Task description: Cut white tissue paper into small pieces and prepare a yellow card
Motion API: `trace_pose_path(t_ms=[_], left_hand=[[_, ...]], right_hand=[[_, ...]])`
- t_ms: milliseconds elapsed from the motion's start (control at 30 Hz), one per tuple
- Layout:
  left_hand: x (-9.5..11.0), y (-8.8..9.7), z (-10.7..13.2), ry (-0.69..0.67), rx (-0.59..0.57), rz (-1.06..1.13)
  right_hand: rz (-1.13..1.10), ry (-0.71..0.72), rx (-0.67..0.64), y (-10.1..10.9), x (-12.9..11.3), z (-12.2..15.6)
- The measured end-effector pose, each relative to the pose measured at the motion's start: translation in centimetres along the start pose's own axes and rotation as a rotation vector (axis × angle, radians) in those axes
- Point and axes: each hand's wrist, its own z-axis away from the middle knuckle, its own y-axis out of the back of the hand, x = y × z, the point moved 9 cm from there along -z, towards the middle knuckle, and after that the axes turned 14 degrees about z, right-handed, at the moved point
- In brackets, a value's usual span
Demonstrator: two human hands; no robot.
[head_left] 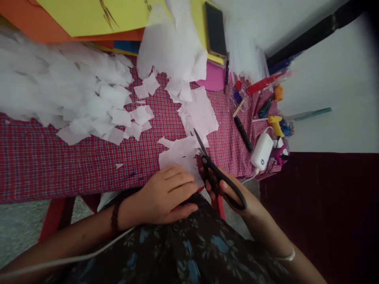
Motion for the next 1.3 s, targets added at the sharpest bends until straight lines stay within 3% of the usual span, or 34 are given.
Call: trace_pose_path(t_ms=[100, 167, 267, 400, 467, 533, 800, 900, 1300], left_hand=[[-2.1, 4.3, -2.1, 0.188, 0.142, -0.083], [-4.4, 5.5, -3.6, 0.297, 0.108, -0.105], [-8.3, 5.9, -5.3, 0.451, 0.040, 0.003], [-11.3, 4.2, -5.6, 0.686, -0.134, 0.350], [-11.6, 3.6, -5.1, 0.805, -0.182, 0.486], [-11.7, 3.7, -4.7, 0.873, -0.149, 0.557], [-14.1, 5.1, -2.8, 1.027, 0.292, 0.805], [-14.4, 5.4, -2.7, 1.023, 0.388, 0.882], [-14.8, 5.6, -2.1, 1.068, 0.400, 0.848]], right_hand=[[0.050, 0.004, -0.027, -0.1, -0.1, 0.2], [0.064, 0.037, -0.030, 0.0, -0.5, 0.3], [0.081, 0.116, -0.091, 0.0, -1.5, 0.3], [0.077, 0.199, -0.167, 0.1, -2.6, -0.5], [0.045, 0.220, -0.185, 0.3, -3.0, -1.0], [0.028, 0.224, -0.211, 0.3, -3.1, -1.5], [0.121, 0.227, -0.278, 0.0, -3.8, -2.2], [0.155, 0.212, -0.272, -0.1, -4.0, -2.6], [0.221, 0.215, -0.148, -0.2, -5.2, -4.8]])
